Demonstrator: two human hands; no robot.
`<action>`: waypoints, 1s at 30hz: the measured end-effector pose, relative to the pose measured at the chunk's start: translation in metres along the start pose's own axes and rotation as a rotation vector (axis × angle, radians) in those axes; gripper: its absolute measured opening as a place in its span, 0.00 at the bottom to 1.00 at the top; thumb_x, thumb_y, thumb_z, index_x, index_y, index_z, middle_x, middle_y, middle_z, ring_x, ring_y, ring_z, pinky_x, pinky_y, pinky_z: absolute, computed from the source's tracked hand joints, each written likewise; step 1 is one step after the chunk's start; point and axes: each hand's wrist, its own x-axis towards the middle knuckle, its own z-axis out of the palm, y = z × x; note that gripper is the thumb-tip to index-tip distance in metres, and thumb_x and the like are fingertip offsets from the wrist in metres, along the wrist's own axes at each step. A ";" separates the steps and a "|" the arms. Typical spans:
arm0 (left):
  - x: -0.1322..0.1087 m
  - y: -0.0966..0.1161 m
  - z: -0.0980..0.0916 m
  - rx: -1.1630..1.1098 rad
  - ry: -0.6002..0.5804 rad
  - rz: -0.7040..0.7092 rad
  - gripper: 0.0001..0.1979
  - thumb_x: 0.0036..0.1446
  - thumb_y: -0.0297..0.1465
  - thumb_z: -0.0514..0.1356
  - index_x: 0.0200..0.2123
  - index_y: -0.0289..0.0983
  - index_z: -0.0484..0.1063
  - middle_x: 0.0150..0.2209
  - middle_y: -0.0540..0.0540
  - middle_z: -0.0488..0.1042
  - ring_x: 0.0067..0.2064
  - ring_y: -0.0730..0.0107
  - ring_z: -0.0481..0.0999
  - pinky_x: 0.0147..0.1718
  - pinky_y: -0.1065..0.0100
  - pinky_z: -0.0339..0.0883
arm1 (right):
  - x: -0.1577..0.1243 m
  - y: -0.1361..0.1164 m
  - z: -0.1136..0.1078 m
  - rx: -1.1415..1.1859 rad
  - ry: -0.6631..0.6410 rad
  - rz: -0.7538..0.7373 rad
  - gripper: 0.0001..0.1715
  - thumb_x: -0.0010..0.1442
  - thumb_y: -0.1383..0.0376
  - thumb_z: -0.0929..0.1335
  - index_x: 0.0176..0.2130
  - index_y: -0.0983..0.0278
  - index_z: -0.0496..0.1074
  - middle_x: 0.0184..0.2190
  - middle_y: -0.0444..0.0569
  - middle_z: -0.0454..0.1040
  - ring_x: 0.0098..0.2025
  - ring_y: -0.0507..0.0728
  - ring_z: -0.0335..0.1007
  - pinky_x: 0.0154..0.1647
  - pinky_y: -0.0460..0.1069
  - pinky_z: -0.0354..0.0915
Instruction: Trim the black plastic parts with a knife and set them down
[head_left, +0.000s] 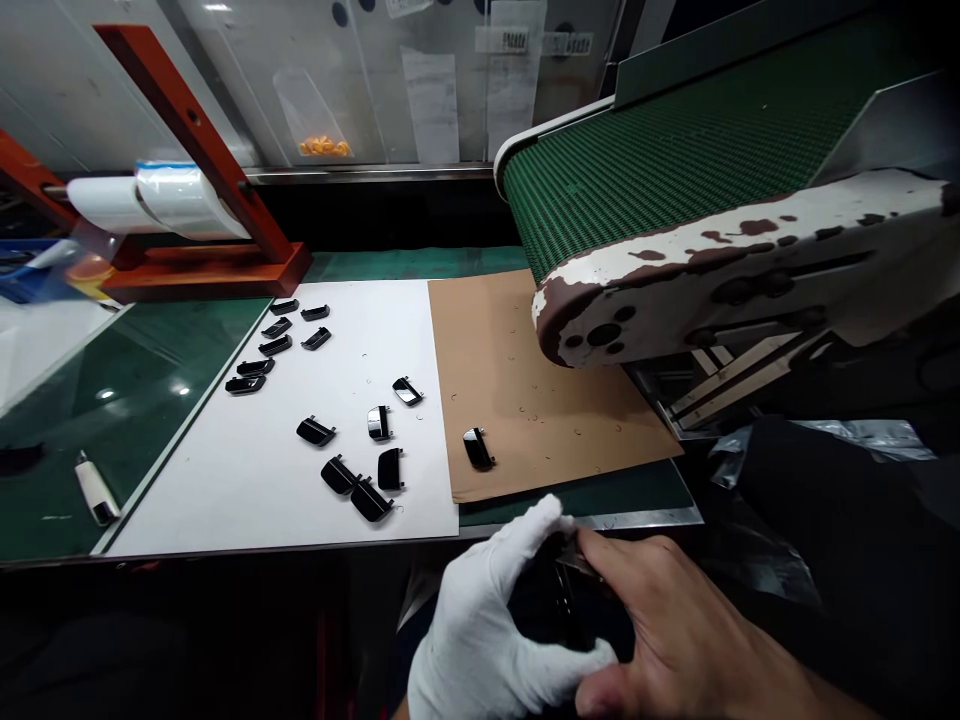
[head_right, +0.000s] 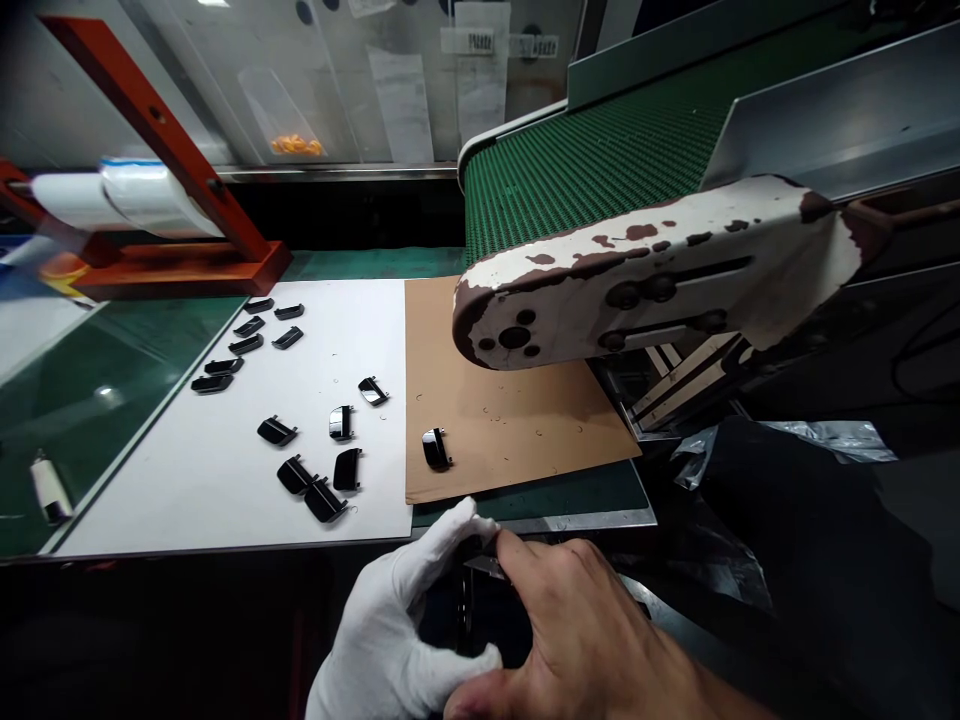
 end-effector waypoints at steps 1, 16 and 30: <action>0.000 -0.001 0.000 0.000 0.000 -0.002 0.36 0.46 0.43 0.70 0.57 0.37 0.66 0.49 0.42 0.77 0.48 0.57 0.78 0.51 0.65 0.72 | 0.000 0.000 0.001 -0.013 0.009 -0.012 0.50 0.46 0.27 0.53 0.38 0.64 0.72 0.26 0.52 0.76 0.29 0.62 0.73 0.33 0.53 0.67; -0.001 -0.007 0.004 0.046 0.047 -0.002 0.39 0.42 0.35 0.73 0.58 0.37 0.66 0.48 0.43 0.78 0.47 0.57 0.79 0.50 0.66 0.73 | -0.007 0.015 0.018 -0.233 0.072 -0.058 0.55 0.51 0.29 0.44 0.35 0.68 0.72 0.22 0.55 0.76 0.25 0.61 0.75 0.26 0.51 0.67; -0.004 -0.015 0.005 -0.094 0.070 -0.132 0.39 0.41 0.36 0.74 0.57 0.37 0.68 0.49 0.43 0.77 0.49 0.56 0.77 0.52 0.67 0.71 | -0.004 0.017 0.023 -0.337 0.166 -0.148 0.49 0.58 0.35 0.43 0.24 0.65 0.68 0.16 0.49 0.70 0.16 0.56 0.68 0.17 0.50 0.54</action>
